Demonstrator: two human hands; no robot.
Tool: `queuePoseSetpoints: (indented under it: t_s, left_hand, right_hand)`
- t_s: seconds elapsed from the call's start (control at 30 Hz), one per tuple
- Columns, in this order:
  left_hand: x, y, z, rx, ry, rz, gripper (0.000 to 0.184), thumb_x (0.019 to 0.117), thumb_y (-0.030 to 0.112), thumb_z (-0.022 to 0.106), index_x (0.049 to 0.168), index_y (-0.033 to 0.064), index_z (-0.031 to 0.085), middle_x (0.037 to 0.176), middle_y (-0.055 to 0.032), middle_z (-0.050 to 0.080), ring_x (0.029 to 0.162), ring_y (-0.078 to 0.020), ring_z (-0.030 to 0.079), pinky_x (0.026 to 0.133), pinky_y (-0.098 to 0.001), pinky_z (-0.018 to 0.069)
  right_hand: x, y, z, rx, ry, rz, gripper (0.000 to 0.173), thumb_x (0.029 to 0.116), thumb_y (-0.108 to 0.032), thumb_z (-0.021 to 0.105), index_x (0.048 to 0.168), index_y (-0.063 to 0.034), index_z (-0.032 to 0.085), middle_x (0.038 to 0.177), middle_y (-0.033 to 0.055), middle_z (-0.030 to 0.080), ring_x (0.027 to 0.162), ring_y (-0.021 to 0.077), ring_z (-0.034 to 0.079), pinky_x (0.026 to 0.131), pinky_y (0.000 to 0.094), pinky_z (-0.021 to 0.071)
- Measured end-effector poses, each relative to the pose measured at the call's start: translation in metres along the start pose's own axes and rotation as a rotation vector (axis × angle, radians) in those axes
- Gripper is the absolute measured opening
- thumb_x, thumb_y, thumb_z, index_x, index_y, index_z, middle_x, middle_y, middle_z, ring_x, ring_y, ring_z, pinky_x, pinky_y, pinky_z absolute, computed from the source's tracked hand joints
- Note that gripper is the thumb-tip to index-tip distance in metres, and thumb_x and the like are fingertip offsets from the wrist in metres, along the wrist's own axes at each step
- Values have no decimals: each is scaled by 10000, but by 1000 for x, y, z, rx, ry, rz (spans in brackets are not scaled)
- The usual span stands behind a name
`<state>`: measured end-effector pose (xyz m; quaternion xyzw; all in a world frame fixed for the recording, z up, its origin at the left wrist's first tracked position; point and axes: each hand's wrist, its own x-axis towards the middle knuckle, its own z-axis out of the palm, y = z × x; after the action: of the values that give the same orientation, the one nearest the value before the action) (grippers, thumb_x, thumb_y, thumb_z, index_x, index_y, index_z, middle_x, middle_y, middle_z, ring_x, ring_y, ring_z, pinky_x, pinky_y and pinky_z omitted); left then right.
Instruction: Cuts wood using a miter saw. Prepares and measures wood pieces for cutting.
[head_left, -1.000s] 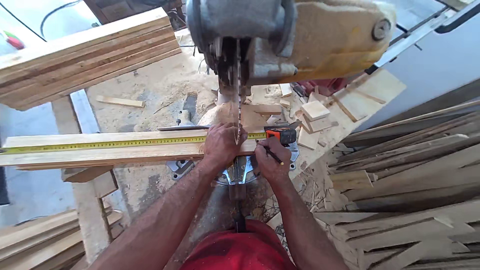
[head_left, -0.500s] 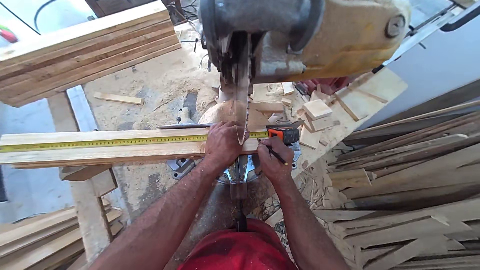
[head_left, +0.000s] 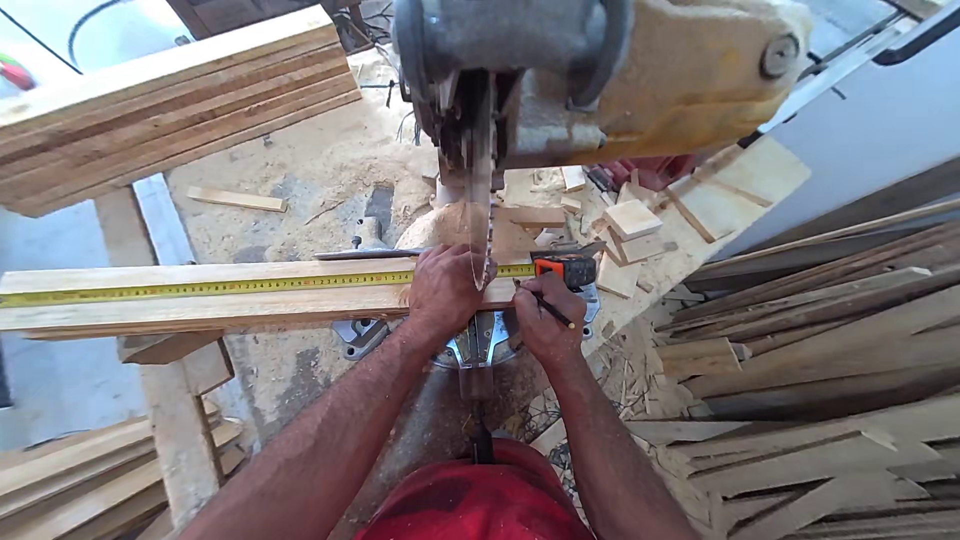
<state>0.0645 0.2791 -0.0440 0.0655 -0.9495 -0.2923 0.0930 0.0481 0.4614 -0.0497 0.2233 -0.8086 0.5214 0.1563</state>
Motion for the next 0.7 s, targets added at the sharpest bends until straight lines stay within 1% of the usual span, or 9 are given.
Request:
queuePoseSetpoints:
  t_s: [0.27, 0.43, 0.5, 0.53, 0.57, 0.6, 0.63, 0.67, 0.7]
  left_hand:
    - [0, -1, 2, 19, 15, 12, 215, 991, 411, 602, 1018, 288, 776, 1204, 117, 712, 1166, -100, 628, 1063, -415, 463]
    - [1, 0, 0, 25, 8, 8, 211, 984, 417, 615, 1031, 288, 776, 1212, 113, 712, 1166, -102, 629, 1068, -412, 453]
    - [0, 1, -1, 21, 6, 13, 224, 988, 429, 607, 1029, 287, 776, 1209, 110, 713, 1168, -101, 627, 1067, -412, 454]
    - [1, 0, -1, 16, 9, 18, 228, 990, 432, 605, 1023, 285, 775, 1201, 109, 713, 1163, -100, 627, 1064, -411, 455]
    - [1, 0, -1, 9, 12, 20, 227, 990, 431, 605, 1018, 284, 776, 1194, 108, 715, 1156, -101, 630, 1060, -412, 460]
    - [1, 0, -2, 2, 6, 15, 229, 992, 429, 604, 1021, 283, 778, 1202, 109, 715, 1159, -102, 630, 1059, -416, 461]
    - [1, 0, -2, -3, 2, 11, 225, 992, 425, 607, 1021, 283, 778, 1199, 111, 715, 1154, -100, 631, 1056, -420, 465]
    - [1, 1, -3, 2, 3, 9, 221, 992, 422, 609, 1016, 282, 778, 1185, 117, 719, 1140, -94, 637, 1049, -418, 470]
    - [0, 1, -3, 9, 4, 10, 219, 992, 419, 610, 1012, 278, 777, 1176, 119, 722, 1129, -93, 641, 1045, -417, 472]
  right_hand:
    - [1, -1, 0, -19, 6, 10, 106, 899, -89, 604, 861, -63, 700, 703, 3, 651, 595, 43, 599, 521, 216, 501]
    - [4, -4, -2, 8, -22, 66, 114, 881, -99, 593, 819, -88, 688, 691, -11, 645, 579, 51, 594, 507, 236, 493]
    - [2, -13, -9, 21, -1, 63, 132, 923, -121, 568, 879, -89, 689, 697, -4, 650, 577, 76, 613, 504, 276, 519]
    - [2, -20, -16, 11, 33, 9, 163, 979, -139, 545, 952, -69, 691, 712, 12, 670, 592, 96, 647, 515, 304, 560]
    - [5, -28, -27, -20, 62, -60, 214, 1041, -167, 511, 1048, -46, 688, 770, 28, 698, 649, 112, 682, 561, 320, 602]
    - [9, -36, -40, -90, 79, -102, 262, 1076, -205, 479, 1127, -43, 679, 848, 40, 719, 733, 128, 703, 634, 337, 625]
    - [15, -39, -52, -178, 75, -112, 296, 1080, -244, 482, 1166, -46, 684, 944, 64, 734, 843, 167, 713, 732, 375, 625]
    - [23, -36, -62, -261, 22, -78, 327, 1057, -304, 529, 1191, -53, 691, 1046, 94, 735, 966, 228, 696, 842, 438, 591]
    - [33, -29, -71, -324, -98, 17, 431, 1005, -417, 608, 1264, -77, 667, 1130, 109, 714, 1043, 271, 667, 895, 499, 555]
